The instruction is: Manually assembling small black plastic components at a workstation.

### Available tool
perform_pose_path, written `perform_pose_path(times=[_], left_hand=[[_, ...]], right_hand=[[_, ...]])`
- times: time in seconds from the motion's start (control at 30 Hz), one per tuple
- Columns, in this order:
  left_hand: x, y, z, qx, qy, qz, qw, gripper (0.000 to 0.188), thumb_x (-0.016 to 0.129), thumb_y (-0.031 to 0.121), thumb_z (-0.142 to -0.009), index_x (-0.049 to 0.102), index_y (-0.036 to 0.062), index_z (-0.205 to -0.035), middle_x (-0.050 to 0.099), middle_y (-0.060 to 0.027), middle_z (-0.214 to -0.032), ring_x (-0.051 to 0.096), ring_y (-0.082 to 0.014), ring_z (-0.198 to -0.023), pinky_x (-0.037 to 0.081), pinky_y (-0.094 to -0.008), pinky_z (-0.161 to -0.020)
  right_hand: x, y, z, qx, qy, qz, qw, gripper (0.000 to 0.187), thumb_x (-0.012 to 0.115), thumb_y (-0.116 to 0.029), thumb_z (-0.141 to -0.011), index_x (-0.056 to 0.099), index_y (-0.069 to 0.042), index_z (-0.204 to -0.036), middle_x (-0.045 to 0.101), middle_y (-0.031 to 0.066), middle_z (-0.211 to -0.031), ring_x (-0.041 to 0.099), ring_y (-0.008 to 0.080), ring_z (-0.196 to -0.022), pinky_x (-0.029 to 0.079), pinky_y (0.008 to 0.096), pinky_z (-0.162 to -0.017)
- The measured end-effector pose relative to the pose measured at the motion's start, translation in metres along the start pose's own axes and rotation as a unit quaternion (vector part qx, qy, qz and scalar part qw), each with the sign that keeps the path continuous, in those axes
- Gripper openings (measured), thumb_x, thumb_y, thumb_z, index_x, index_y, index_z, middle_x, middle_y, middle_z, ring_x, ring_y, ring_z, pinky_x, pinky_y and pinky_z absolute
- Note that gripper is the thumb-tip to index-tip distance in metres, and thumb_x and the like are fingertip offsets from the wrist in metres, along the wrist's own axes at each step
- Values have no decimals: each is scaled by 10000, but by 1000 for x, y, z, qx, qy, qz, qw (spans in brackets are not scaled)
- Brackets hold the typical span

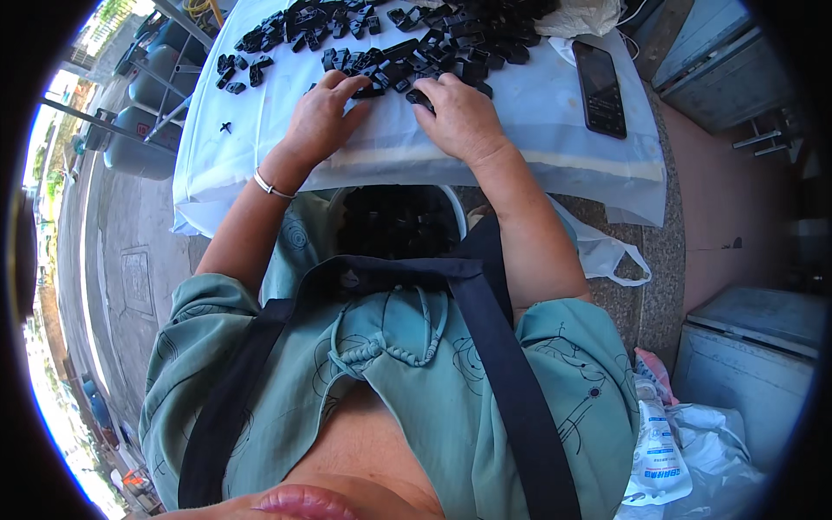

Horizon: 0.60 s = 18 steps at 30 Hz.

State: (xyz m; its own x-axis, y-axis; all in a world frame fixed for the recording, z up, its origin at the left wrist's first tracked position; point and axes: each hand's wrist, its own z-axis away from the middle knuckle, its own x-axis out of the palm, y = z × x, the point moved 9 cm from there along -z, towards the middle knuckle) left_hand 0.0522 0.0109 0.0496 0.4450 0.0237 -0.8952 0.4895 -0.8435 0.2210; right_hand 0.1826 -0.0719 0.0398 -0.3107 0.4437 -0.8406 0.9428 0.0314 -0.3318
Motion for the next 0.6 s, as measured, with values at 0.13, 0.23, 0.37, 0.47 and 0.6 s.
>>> perform_pose_path(times=[0.13, 0.23, 0.37, 0.47, 0.6], left_hand=[[7, 9, -10, -11, 6, -19, 1000, 172, 604, 142, -847, 634, 94, -1009, 582, -102, -1062, 619, -297, -921, 522, -378, -775], [3, 12, 5, 76, 37, 33, 996, 159, 613, 125, -829, 615, 82, -982, 580, -106, -1055, 613, -300, -916, 524, -381, -756], [-11, 13, 29, 91, 91, 37, 991, 172, 623, 130, -831, 603, 80, -995, 574, -116, -1058, 614, -306, -893, 525, -377, -735], [-7, 9, 22, -36, 40, 29, 998, 282, 650, 252, -846, 611, 92, -1075, 602, -123, -991, 623, -296, -872, 521, -372, -736], [7, 7, 4, -98, 16, -23, 995, 336, 646, 330, -836, 626, 122, -1099, 621, -123, -939, 623, -299, -881, 509, -394, -749]], right_hand=[[-1, 0, 0, -3, -12, -20, 1000, 316, 634, -214, -844, 624, -78, -1129, 616, 129, -963, 621, 306, -882, 514, 375, -793], [-3, 2, 1, -12, -6, -34, 999, 312, 633, -215, -847, 624, -79, -1128, 622, 127, -970, 623, 300, -887, 515, 373, -798], [-2, 1, 4, -10, -21, -39, 999, 307, 634, -217, -848, 626, -81, -1122, 629, 126, -987, 623, 298, -895, 514, 368, -804], [-1, -1, 4, -1, -27, -32, 999, 307, 635, -223, -848, 626, -82, -1122, 628, 123, -980, 623, 298, -894, 514, 367, -805], [1, -2, 3, -11, -22, -32, 999, 302, 633, -221, -853, 628, -80, -1120, 629, 123, -976, 623, 300, -892, 513, 366, -805]])
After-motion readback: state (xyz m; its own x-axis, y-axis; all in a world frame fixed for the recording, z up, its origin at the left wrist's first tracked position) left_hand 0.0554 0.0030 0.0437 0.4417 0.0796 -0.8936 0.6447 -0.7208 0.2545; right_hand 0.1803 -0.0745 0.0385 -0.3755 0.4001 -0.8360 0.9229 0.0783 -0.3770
